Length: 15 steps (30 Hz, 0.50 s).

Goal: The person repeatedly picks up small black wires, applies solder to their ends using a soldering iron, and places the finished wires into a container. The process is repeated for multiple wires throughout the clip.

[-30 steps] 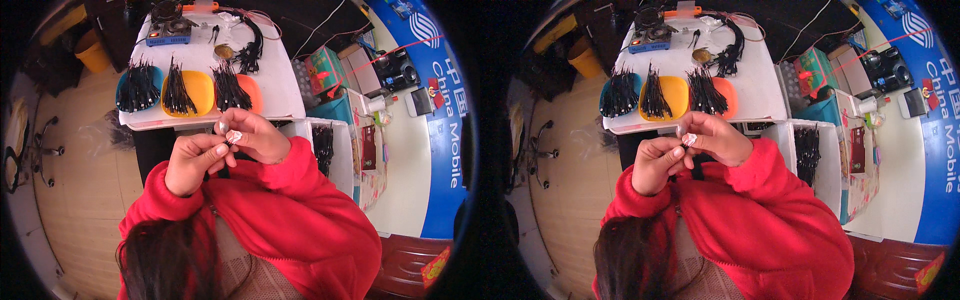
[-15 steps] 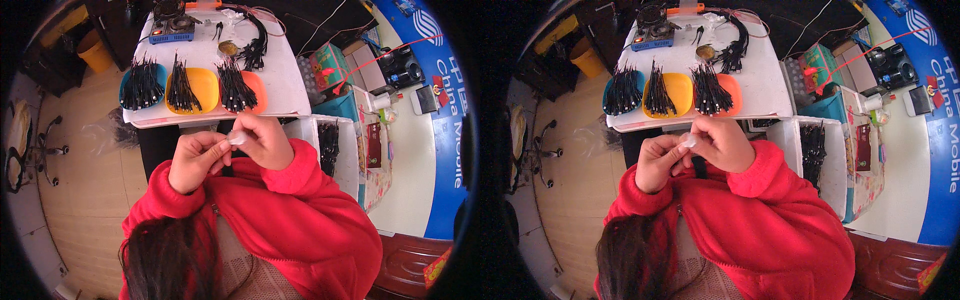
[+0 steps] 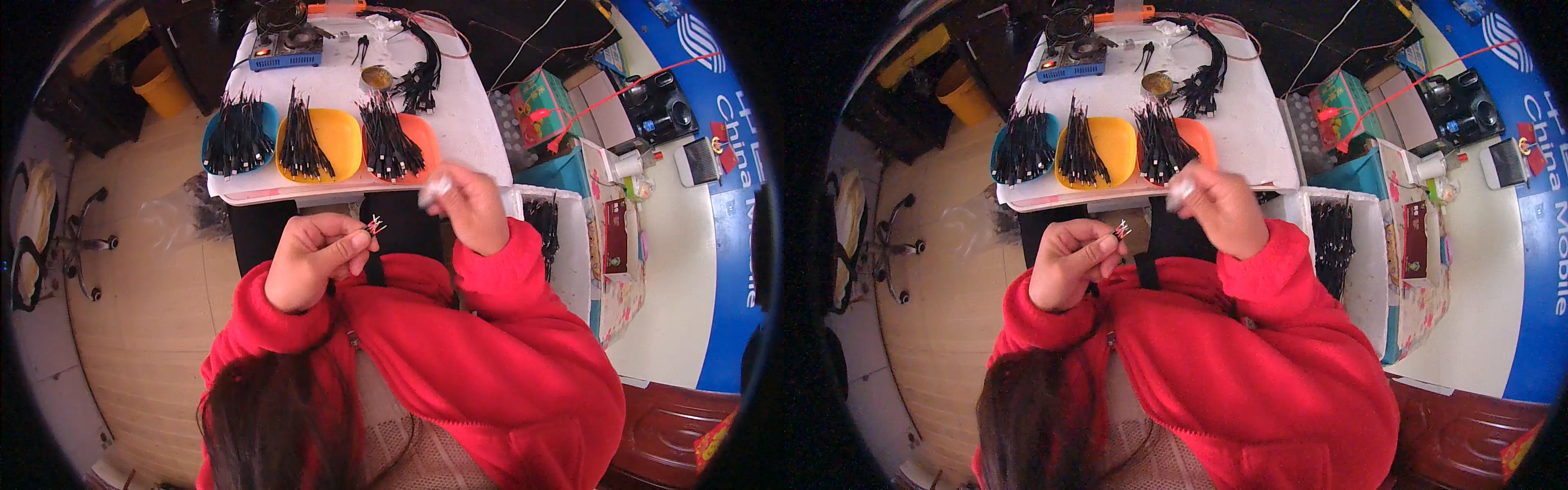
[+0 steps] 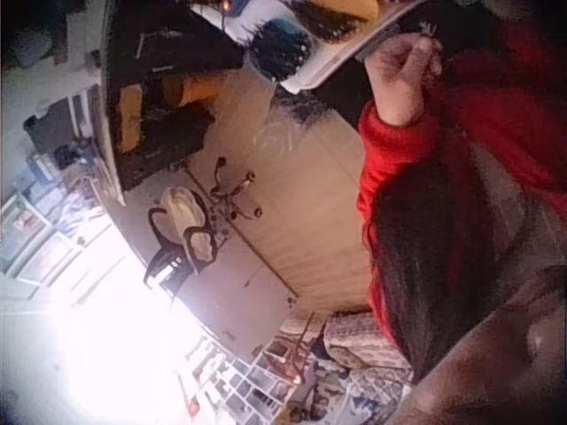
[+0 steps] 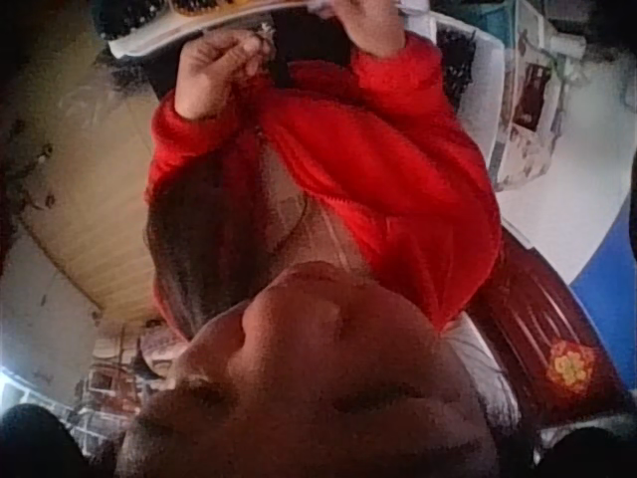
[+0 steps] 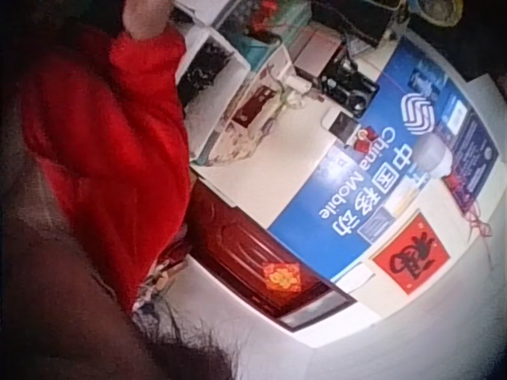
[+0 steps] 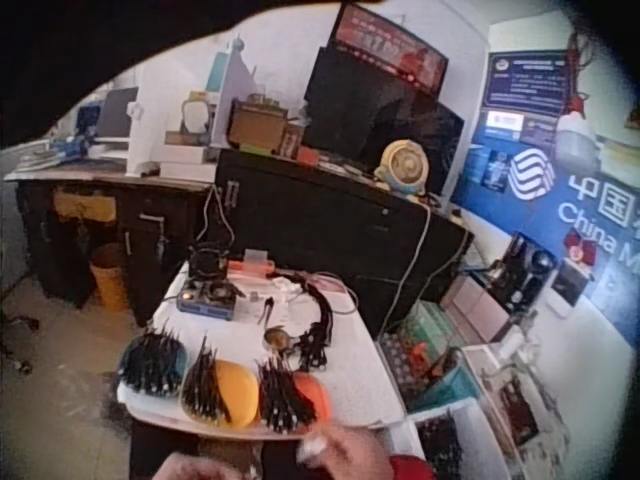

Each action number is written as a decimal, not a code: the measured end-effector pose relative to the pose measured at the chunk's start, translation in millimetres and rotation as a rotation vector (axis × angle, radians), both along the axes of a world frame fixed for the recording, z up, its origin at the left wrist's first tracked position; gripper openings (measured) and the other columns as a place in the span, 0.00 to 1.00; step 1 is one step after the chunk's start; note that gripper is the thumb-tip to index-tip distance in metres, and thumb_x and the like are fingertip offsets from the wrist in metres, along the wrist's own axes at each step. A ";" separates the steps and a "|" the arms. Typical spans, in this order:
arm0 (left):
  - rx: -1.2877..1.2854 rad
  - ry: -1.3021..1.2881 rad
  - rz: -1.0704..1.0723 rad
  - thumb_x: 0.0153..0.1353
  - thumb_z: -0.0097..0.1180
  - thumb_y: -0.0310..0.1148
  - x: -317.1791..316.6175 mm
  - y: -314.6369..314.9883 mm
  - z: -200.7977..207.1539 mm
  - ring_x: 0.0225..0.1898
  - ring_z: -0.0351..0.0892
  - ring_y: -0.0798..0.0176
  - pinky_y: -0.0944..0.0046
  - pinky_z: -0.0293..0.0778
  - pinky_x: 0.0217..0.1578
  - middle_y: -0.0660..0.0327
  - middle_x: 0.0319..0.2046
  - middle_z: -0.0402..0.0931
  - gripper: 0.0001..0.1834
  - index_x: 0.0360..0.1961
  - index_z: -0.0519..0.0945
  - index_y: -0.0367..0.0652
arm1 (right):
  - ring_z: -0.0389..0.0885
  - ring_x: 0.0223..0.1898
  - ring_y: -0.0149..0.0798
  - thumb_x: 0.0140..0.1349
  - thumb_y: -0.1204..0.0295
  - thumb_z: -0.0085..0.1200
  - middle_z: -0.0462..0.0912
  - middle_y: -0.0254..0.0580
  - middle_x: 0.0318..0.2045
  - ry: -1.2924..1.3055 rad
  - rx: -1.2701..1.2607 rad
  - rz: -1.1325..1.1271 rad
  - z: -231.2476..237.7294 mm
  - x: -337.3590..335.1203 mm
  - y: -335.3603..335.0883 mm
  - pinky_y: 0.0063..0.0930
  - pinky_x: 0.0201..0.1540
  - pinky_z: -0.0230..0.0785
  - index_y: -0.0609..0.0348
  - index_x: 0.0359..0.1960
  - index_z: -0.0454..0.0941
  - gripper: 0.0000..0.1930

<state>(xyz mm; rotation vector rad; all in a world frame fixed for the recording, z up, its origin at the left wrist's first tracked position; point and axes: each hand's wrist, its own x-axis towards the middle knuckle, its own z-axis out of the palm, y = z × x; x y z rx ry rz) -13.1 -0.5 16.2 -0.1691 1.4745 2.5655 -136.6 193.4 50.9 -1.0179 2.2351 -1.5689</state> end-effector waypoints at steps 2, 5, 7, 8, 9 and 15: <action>0.057 0.017 -0.050 0.64 0.52 0.29 0.8 -1.4 1.3 0.18 0.63 0.78 0.78 0.53 0.18 0.66 0.18 0.72 0.09 0.32 0.80 0.34 | 0.77 0.35 0.42 0.57 0.67 0.59 0.79 0.43 0.33 0.216 0.121 0.259 4.1 4.9 6.2 0.30 0.40 0.69 0.61 0.41 0.77 0.13; 0.099 0.037 -0.096 0.64 0.53 0.30 1.5 0.4 3.4 0.18 0.63 0.77 0.77 0.53 0.18 0.66 0.18 0.72 0.09 0.32 0.80 0.34 | 0.77 0.38 0.44 0.50 0.71 0.63 0.79 0.42 0.37 0.522 0.012 0.275 7.4 10.9 2.4 0.32 0.42 0.70 0.60 0.41 0.77 0.16; 0.097 0.042 -0.114 0.64 0.54 0.30 3.3 1.5 5.7 0.18 0.63 0.77 0.77 0.53 0.18 0.66 0.18 0.72 0.09 0.32 0.80 0.34 | 0.77 0.37 0.43 0.46 0.76 0.64 0.79 0.40 0.35 0.586 -0.077 0.327 11.2 14.4 -0.5 0.35 0.42 0.70 0.59 0.41 0.78 0.17; 0.088 0.044 -0.125 0.64 0.54 0.30 3.8 1.7 7.0 0.18 0.63 0.77 0.77 0.54 0.18 0.66 0.18 0.72 0.09 0.32 0.80 0.34 | 0.77 0.37 0.43 0.45 0.76 0.65 0.79 0.39 0.35 0.618 -0.089 0.346 12.6 15.3 -2.0 0.35 0.42 0.70 0.58 0.40 0.79 0.17; 0.081 0.047 -0.136 0.64 0.54 0.30 4.1 1.7 8.2 0.18 0.64 0.77 0.77 0.54 0.18 0.66 0.18 0.72 0.09 0.32 0.80 0.35 | 0.77 0.37 0.42 0.44 0.77 0.65 0.79 0.39 0.35 0.649 -0.118 0.356 14.0 16.0 -3.0 0.35 0.42 0.70 0.58 0.40 0.79 0.17; -0.092 0.049 -0.138 0.62 0.55 0.27 4.4 3.8 11.6 0.17 0.68 0.72 0.73 0.60 0.18 0.63 0.18 0.74 0.07 0.31 0.80 0.33 | 0.76 0.33 0.37 0.54 0.78 0.59 0.77 0.39 0.30 0.425 -0.033 0.304 8.6 23.2 0.4 0.28 0.38 0.69 0.62 0.32 0.76 0.05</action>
